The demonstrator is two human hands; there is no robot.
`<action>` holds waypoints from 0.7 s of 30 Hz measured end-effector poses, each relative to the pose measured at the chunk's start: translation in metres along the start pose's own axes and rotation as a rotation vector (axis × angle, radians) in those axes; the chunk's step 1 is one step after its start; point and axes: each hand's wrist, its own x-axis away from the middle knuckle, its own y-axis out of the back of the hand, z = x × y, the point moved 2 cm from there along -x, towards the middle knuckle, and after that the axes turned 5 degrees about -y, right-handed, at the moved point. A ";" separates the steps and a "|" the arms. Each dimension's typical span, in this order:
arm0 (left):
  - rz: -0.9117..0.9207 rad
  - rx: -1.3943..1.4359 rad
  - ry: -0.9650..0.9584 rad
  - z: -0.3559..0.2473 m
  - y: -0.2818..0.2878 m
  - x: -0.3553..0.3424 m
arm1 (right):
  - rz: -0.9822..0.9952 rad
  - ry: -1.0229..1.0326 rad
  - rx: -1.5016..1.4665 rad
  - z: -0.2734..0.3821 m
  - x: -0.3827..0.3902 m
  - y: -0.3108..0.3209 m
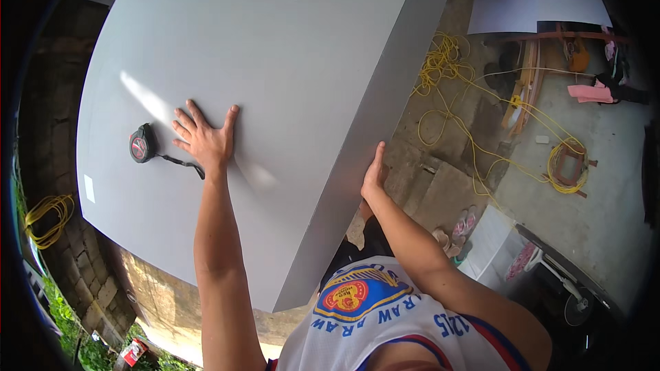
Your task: The person holds and bends a large board along a scored line while another person cuts through the backing with a utility knife, then separates and places the cut strip aside by hand.
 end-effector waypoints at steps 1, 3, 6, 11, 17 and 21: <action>-0.008 0.004 -0.006 -0.002 0.001 0.001 | 0.048 -0.015 -0.048 -0.001 -0.001 0.000; -0.032 0.018 -0.018 -0.007 0.002 0.003 | 0.110 -0.066 -0.107 0.004 -0.001 0.006; -0.025 0.040 -0.013 -0.011 0.006 0.005 | 0.305 -0.147 -0.150 -0.003 -0.010 0.017; -0.020 0.008 0.001 -0.009 0.010 0.009 | 0.507 -0.249 -0.080 -0.012 -0.019 0.017; 0.004 0.002 0.026 -0.015 0.014 0.002 | 0.638 -0.211 -0.174 -0.013 -0.030 0.037; -0.015 0.007 0.027 -0.019 0.019 0.001 | 0.667 -0.157 -0.194 0.010 -0.005 0.047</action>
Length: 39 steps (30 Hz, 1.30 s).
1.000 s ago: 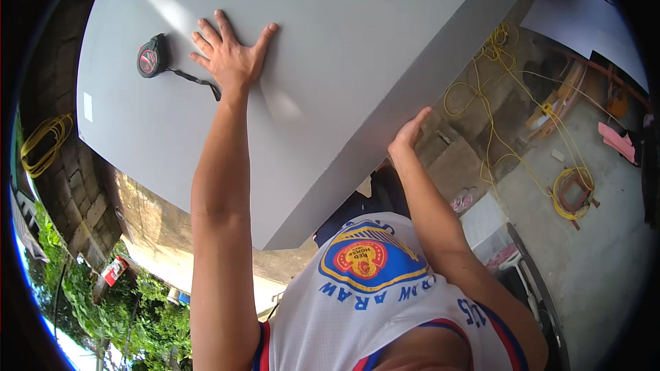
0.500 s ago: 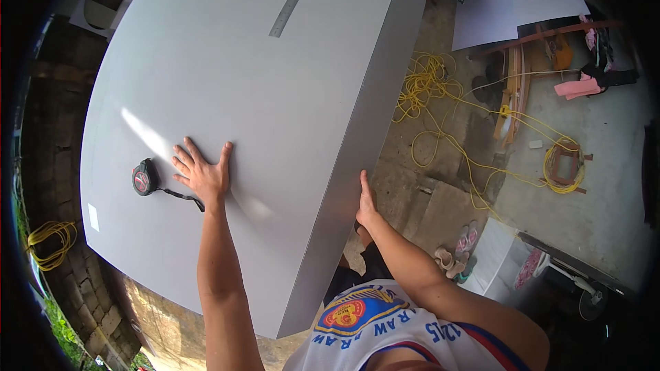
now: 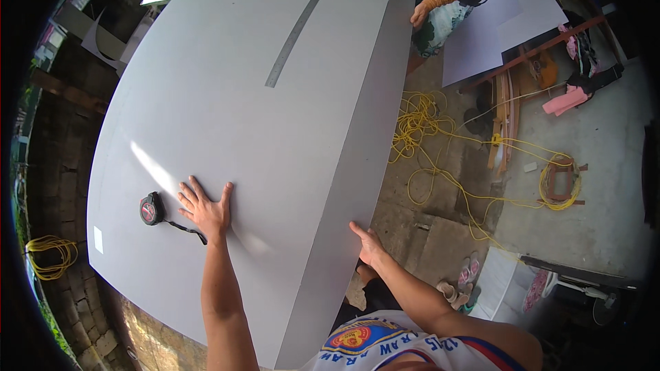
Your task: The person holds and bends a large board along a scored line while another person cuts through the backing with a utility knife, then separates and places the cut strip aside by hand.
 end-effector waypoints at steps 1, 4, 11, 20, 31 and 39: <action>0.004 0.008 -0.005 -0.003 0.002 0.001 | 0.000 0.003 0.004 0.002 0.005 -0.001; -0.006 0.022 -0.005 0.004 0.001 0.006 | -0.062 0.029 0.017 0.001 0.018 -0.004; -0.126 -0.002 -0.073 0.028 -0.023 0.011 | -0.030 -0.037 -0.030 -0.023 -0.015 0.010; 0.069 0.120 -0.015 0.025 -0.015 0.013 | 0.117 -0.041 0.043 -0.031 -0.060 0.001; -0.030 0.132 -0.056 0.025 -0.021 0.014 | 0.230 0.181 0.121 -0.065 -0.102 -0.052; 0.085 0.136 -0.001 0.010 -0.009 0.015 | -0.035 0.148 0.079 -0.015 -0.006 -0.012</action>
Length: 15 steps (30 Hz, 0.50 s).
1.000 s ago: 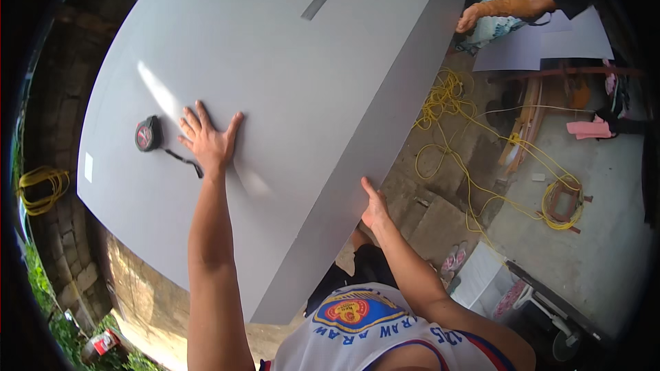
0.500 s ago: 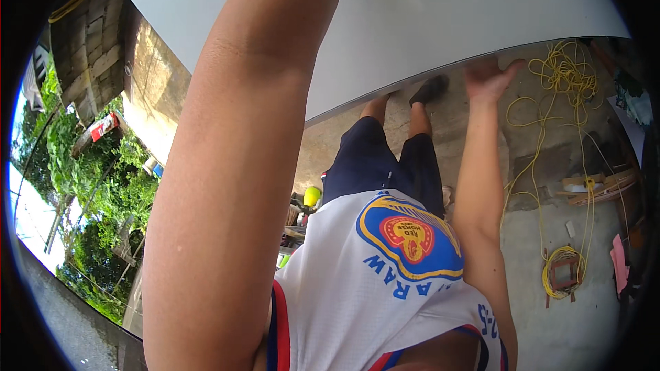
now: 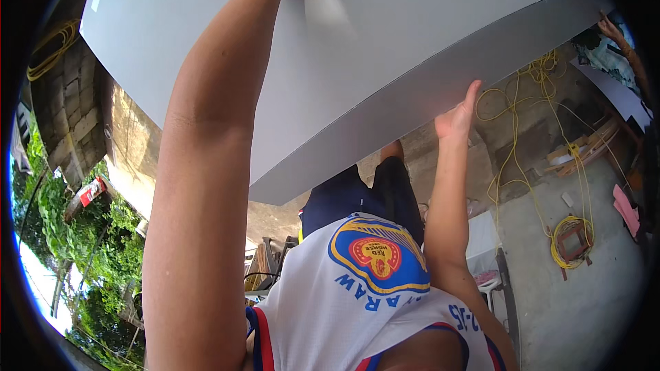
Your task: The person holds and bends a large board along a scored line while another person cuts through the backing with a utility knife, then separates and places the cut strip aside by hand.
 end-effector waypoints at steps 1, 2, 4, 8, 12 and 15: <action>0.019 -0.019 0.015 0.001 0.004 0.001 | -0.004 0.014 0.062 0.007 0.018 0.006; 0.036 -0.040 0.032 0.004 0.007 0.001 | -0.001 0.023 0.055 0.013 0.034 0.008; 0.026 -0.039 0.019 0.006 0.005 0.000 | -0.050 0.130 0.285 0.026 0.062 -0.001; 0.027 -0.008 0.031 -0.004 -0.002 -0.002 | -0.079 0.200 0.221 0.023 0.059 -0.005; 0.045 -0.042 0.066 0.000 0.006 0.001 | -0.143 -0.046 -0.001 -0.016 -0.009 -0.017; 0.047 -0.102 0.093 0.015 0.011 0.003 | 0.166 -0.242 -0.259 -0.071 -0.072 -0.053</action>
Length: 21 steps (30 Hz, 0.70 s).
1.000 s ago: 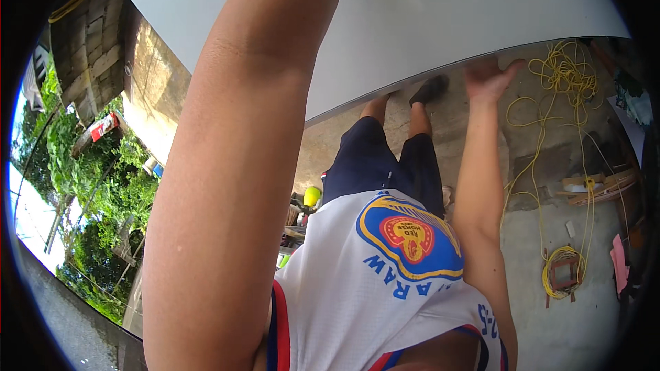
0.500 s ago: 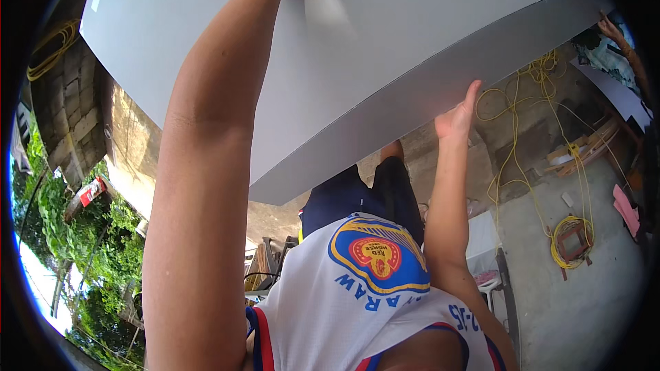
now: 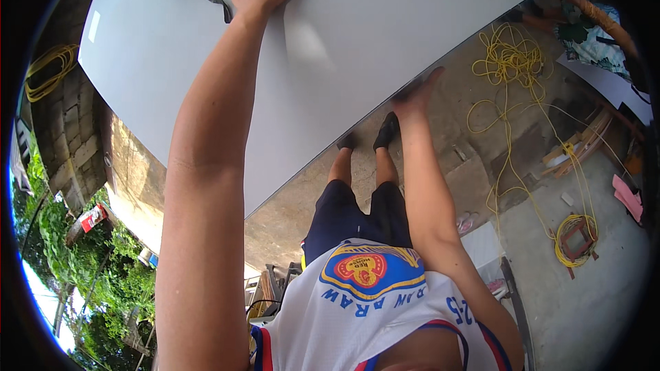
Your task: The person holds and bends a large board along a scored line while another person cuts through the backing with a utility knife, then separates and places the cut strip aside by hand.
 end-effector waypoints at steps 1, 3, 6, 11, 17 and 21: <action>-0.004 0.012 -0.009 -0.007 -0.001 -0.002 | 0.180 0.129 0.203 -0.002 -0.029 -0.004; -0.002 0.048 -0.029 -0.018 -0.007 -0.005 | 0.349 0.267 0.415 -0.005 -0.067 0.010; 0.009 0.084 -0.066 -0.047 -0.012 -0.010 | 0.329 0.375 0.596 0.019 -0.093 0.047; 0.042 0.050 0.031 -0.010 0.009 0.002 | -0.160 0.084 0.092 0.008 0.021 0.016; -0.330 -0.009 -0.210 0.005 -0.041 -0.024 | -0.263 0.267 0.421 0.063 0.170 -0.003; -0.319 -0.055 -0.198 0.013 -0.044 -0.023 | -0.402 0.220 0.175 0.046 0.114 -0.010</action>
